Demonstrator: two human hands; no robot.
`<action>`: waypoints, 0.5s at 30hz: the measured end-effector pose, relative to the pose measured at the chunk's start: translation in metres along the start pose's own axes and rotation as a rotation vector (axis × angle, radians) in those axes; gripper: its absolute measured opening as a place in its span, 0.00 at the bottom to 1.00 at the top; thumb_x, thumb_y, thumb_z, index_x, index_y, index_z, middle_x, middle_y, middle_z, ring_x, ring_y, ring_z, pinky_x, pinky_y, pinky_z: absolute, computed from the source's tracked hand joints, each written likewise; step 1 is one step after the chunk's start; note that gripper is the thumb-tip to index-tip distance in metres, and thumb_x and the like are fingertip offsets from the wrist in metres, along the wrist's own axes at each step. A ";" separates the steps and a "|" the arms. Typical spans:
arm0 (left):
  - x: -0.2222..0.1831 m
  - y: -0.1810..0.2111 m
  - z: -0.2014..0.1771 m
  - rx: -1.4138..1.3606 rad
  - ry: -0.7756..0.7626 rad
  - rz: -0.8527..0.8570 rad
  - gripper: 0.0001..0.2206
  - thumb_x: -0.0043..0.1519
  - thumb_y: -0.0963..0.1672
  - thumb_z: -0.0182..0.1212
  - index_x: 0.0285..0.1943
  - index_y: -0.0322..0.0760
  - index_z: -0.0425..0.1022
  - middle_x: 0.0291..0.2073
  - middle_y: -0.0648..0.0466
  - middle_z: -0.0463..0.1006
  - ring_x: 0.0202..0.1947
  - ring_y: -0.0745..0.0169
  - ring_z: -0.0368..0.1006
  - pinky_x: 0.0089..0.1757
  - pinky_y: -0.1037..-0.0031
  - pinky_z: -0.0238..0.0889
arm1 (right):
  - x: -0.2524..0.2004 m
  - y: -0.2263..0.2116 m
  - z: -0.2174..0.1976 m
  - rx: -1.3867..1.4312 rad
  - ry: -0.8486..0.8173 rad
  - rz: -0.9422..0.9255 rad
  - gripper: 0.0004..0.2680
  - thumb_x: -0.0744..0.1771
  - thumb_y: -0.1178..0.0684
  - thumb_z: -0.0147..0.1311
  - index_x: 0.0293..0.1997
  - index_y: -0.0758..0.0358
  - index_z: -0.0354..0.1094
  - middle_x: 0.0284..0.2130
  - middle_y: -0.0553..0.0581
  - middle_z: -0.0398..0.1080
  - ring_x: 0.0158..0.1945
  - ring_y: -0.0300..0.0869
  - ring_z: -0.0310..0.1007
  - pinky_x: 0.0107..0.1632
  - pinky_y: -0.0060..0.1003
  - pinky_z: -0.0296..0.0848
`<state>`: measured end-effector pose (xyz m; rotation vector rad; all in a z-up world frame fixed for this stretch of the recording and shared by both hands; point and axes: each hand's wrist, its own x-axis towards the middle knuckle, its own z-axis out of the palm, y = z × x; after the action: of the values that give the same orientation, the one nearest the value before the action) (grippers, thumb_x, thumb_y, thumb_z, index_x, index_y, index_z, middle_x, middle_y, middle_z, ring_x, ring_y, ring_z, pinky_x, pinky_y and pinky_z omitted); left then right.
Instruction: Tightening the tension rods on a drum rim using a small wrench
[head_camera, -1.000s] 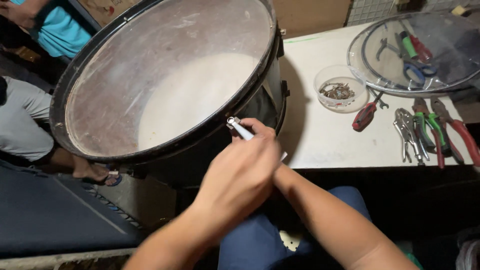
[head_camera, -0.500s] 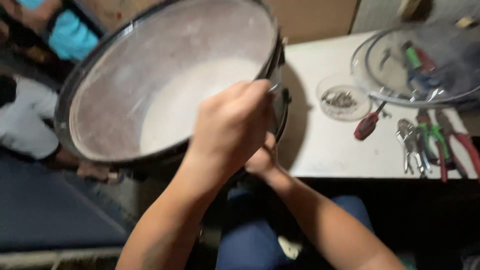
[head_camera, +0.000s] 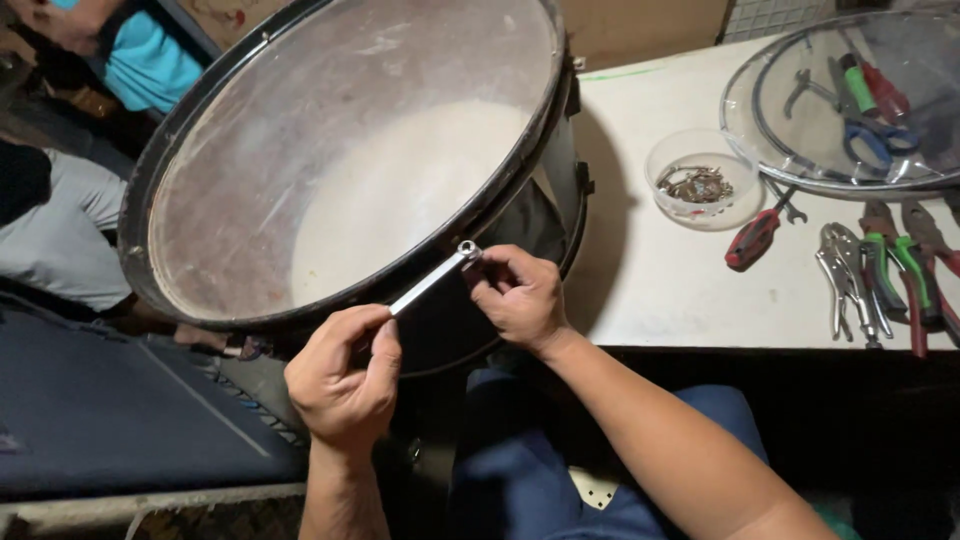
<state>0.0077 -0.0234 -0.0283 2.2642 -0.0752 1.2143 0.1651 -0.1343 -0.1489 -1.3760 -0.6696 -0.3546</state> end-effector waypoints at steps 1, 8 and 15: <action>0.001 -0.001 -0.003 -0.006 -0.005 0.004 0.02 0.62 0.35 0.60 0.40 0.27 0.78 0.33 0.46 0.80 0.30 0.59 0.75 0.37 0.75 0.68 | 0.001 -0.003 0.000 -0.004 0.007 0.000 0.04 0.63 0.60 0.62 0.39 0.60 0.73 0.16 0.43 0.57 0.20 0.28 0.47 0.23 0.27 0.49; 0.006 -0.006 -0.018 0.102 -0.176 0.057 0.05 0.65 0.36 0.58 0.46 0.28 0.77 0.37 0.46 0.80 0.36 0.56 0.76 0.42 0.72 0.69 | -0.001 0.000 0.001 0.021 -0.002 -0.013 0.04 0.64 0.58 0.63 0.38 0.59 0.72 0.17 0.43 0.54 0.21 0.29 0.45 0.23 0.27 0.48; 0.012 0.009 -0.029 0.268 -0.334 0.098 0.09 0.66 0.35 0.56 0.54 0.30 0.76 0.40 0.45 0.77 0.36 0.51 0.75 0.42 0.66 0.69 | -0.002 -0.002 0.002 0.034 0.008 0.025 0.04 0.65 0.57 0.64 0.38 0.59 0.73 0.18 0.42 0.57 0.21 0.27 0.48 0.23 0.24 0.51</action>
<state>-0.0099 -0.0138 -0.0024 2.7102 -0.1592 0.9258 0.1621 -0.1334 -0.1491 -1.3488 -0.6482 -0.3276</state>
